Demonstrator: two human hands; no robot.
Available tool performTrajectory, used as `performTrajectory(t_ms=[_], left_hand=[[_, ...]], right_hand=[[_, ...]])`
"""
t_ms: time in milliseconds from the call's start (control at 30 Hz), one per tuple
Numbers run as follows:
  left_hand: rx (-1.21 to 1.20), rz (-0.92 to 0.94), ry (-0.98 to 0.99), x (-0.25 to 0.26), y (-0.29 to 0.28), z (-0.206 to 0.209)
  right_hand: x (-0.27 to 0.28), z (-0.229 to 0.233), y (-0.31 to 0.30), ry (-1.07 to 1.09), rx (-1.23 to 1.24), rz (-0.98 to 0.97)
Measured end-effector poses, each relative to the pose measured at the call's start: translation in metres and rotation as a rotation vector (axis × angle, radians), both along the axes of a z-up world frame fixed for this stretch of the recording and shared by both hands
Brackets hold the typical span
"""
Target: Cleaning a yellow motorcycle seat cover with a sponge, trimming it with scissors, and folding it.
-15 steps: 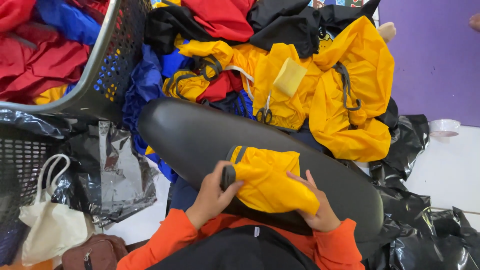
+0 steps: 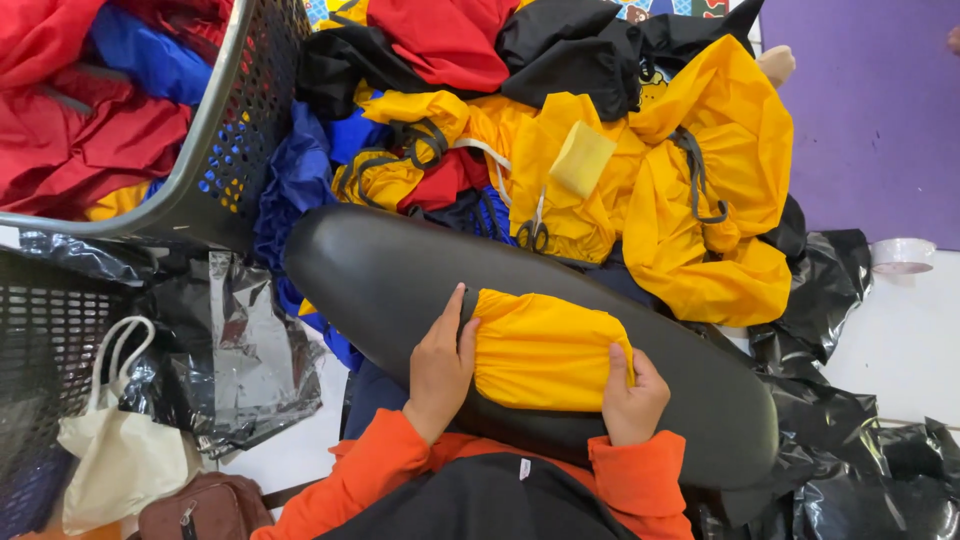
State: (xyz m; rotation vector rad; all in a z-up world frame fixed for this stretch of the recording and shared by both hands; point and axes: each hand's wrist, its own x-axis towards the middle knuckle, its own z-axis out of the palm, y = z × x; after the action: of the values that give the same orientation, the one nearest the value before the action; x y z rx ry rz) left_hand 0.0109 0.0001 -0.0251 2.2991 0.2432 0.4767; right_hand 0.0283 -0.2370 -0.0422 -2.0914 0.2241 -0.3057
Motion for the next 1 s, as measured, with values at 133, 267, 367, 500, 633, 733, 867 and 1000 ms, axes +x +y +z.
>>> performTrajectory(t_ms=[133,267,367,500,633,733,867,1000], left_hand=[[0.046,-0.010,0.067,0.002,0.000,-0.001],[0.443,0.042,0.070,0.006,-0.007,0.004],[0.722,-0.073,-0.028,0.013,-0.008,-0.002],[0.451,-0.468,0.080,0.023,-0.003,-0.024],[0.433,-0.497,0.274,0.025,-0.001,-0.024],[0.446,-0.505,0.286,0.024,-0.002,-0.026],[0.479,-0.500,0.272,0.025,-0.004,-0.029],[0.500,-0.467,0.267,0.021,-0.005,-0.037]], right_hand=[[0.003,0.012,-0.002,0.007,-0.089,0.003],[0.014,0.040,0.011,0.170,-0.318,0.037],[0.032,0.036,0.016,0.162,-0.330,0.158],[0.048,0.026,0.022,0.170,-0.155,0.148],[0.062,-0.013,-0.020,0.075,-0.110,-0.012],[0.052,0.017,-0.011,-0.187,-0.520,-0.245],[0.022,0.019,0.044,-0.399,-0.677,0.189],[0.019,-0.026,0.058,-0.124,-0.798,0.703]])
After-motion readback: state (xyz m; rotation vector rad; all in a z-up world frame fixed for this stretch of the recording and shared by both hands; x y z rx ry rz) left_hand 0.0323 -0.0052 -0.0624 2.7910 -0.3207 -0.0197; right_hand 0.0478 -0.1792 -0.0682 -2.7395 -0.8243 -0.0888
